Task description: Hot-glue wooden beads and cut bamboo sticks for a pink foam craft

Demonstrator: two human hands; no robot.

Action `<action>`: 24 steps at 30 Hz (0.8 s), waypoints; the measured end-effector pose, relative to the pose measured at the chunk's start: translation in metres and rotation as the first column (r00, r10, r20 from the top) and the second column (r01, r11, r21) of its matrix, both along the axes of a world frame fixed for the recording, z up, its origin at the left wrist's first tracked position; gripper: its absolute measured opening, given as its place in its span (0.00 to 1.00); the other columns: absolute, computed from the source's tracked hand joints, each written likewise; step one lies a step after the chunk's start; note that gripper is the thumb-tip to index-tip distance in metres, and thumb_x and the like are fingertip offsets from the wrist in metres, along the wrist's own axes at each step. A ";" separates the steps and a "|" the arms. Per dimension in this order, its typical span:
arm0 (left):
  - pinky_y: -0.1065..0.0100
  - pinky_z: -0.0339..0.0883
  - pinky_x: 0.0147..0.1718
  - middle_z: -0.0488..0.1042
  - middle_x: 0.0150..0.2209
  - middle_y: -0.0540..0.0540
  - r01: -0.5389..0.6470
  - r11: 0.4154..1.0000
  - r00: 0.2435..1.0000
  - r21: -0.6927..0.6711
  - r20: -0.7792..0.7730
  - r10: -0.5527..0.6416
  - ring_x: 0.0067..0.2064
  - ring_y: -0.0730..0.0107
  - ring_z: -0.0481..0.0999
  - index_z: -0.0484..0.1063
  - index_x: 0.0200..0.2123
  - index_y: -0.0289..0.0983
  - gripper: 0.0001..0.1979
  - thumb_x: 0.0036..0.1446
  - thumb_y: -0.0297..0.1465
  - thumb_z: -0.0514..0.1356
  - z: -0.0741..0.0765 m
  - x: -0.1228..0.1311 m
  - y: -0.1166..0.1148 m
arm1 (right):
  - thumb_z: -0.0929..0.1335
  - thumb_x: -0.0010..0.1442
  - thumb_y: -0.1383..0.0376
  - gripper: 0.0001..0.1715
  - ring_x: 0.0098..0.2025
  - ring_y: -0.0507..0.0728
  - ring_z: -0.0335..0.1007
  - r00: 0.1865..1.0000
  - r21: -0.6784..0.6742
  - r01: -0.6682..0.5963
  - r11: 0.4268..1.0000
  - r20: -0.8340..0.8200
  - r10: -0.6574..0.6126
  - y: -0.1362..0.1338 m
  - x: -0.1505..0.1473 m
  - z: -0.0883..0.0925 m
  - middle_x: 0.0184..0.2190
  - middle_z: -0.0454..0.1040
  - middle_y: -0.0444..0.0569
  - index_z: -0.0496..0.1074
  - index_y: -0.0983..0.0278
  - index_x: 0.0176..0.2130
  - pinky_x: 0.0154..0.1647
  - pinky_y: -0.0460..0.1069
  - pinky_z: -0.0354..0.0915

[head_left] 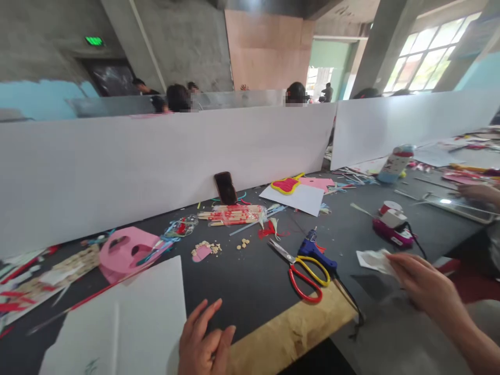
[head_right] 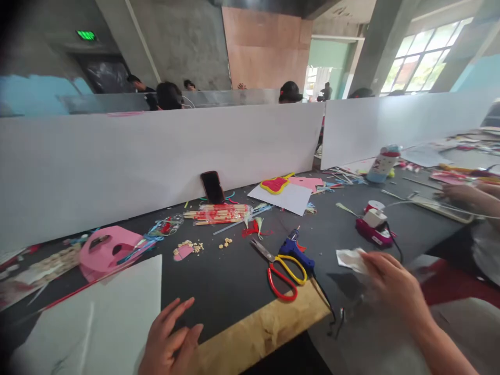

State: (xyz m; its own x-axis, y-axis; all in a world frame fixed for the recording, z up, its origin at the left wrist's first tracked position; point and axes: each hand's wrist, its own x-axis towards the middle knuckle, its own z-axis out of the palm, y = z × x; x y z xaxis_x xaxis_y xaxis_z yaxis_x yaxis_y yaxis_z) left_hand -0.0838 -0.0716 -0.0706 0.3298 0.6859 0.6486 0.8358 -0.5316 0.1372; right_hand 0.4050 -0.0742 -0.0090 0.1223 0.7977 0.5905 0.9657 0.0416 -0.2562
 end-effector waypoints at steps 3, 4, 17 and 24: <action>0.54 0.68 0.43 0.73 0.48 0.42 -0.040 0.999 0.999 0.021 -0.027 0.041 0.54 0.52 0.64 0.67 0.13 0.40 0.18 0.55 0.29 0.59 0.002 -0.004 0.001 | 0.59 0.62 0.56 0.16 0.35 0.59 0.74 0.995 -0.033 -0.102 0.994 -0.010 0.102 0.087 -0.046 0.018 0.37 0.75 0.52 0.72 0.59 0.38 0.35 0.53 0.69; 0.54 0.68 0.43 0.73 0.48 0.41 -0.059 0.998 0.998 0.024 -0.036 0.060 0.55 0.52 0.64 0.68 0.13 0.40 0.18 0.54 0.29 0.60 0.002 -0.009 0.000 | 0.59 0.63 0.57 0.16 0.37 0.58 0.73 0.991 -0.060 -0.136 0.989 -0.012 0.136 0.116 -0.059 0.019 0.38 0.75 0.52 0.72 0.60 0.39 0.37 0.52 0.68; 0.57 0.70 0.45 0.73 0.50 0.45 -0.418 0.905 0.907 -0.077 -0.087 0.412 0.57 0.53 0.64 0.68 0.16 0.40 0.16 0.57 0.29 0.57 0.029 -0.055 -0.012 | 0.65 0.63 0.60 0.18 0.46 0.57 0.70 0.962 -0.319 -0.263 0.910 -0.162 0.221 0.352 -0.178 0.007 0.49 0.69 0.51 0.67 0.64 0.51 0.44 0.56 0.69; 0.54 0.66 0.52 0.64 0.60 0.43 -0.450 0.861 0.892 -0.236 -0.169 0.420 0.62 0.55 0.59 0.67 0.55 0.43 0.20 0.59 0.29 0.54 0.041 -0.061 -0.002 | 0.63 0.65 0.60 0.16 0.47 0.57 0.69 0.964 -0.383 -0.263 0.886 -0.142 0.225 0.365 -0.191 0.017 0.50 0.69 0.51 0.68 0.63 0.51 0.46 0.56 0.68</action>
